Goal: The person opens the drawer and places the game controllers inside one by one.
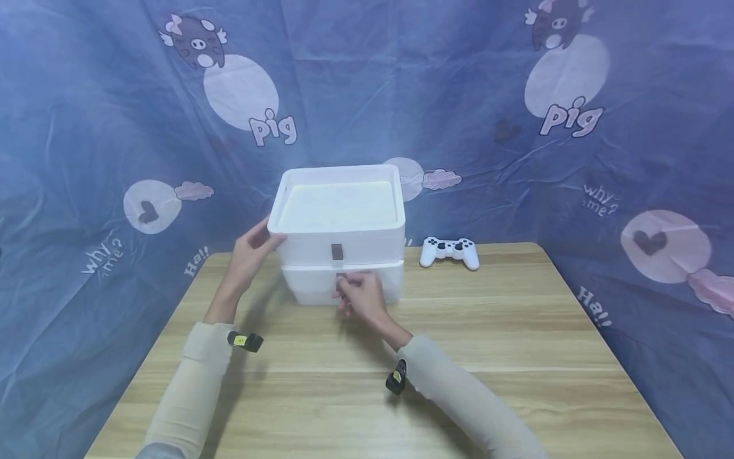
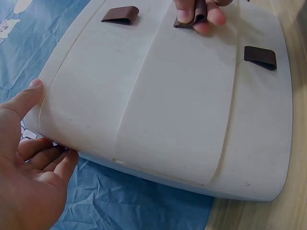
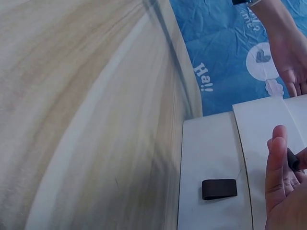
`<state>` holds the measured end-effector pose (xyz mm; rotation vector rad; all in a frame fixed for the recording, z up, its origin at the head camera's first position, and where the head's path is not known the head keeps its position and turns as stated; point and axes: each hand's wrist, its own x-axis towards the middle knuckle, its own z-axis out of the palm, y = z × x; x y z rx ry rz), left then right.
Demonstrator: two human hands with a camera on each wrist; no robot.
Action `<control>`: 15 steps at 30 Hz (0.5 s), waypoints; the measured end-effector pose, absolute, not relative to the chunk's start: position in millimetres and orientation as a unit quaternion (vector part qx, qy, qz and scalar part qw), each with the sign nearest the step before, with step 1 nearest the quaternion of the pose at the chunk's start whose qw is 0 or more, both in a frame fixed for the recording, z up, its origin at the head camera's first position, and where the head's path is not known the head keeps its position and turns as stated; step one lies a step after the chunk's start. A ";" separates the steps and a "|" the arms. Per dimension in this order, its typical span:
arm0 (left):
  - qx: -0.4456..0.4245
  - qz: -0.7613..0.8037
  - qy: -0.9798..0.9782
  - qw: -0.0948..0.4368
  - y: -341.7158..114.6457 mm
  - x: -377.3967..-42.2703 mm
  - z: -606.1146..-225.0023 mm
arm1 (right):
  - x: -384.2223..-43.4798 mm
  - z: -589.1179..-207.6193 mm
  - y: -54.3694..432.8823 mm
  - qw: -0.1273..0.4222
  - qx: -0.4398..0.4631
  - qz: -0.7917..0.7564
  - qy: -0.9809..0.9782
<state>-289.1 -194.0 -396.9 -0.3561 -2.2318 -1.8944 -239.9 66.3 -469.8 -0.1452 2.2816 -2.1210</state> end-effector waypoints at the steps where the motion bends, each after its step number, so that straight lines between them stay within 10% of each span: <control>1: -0.121 -0.640 -0.753 0.095 -194.0 -289.0 -397.0 | -241.3 -470.3 66.2 0.011 -0.047 -0.680 0.732; 15: -0.125 -0.639 -0.752 0.100 -193.0 -288.7 -398.8 | -249.4 -472.7 66.6 -0.004 -0.053 -0.672 0.738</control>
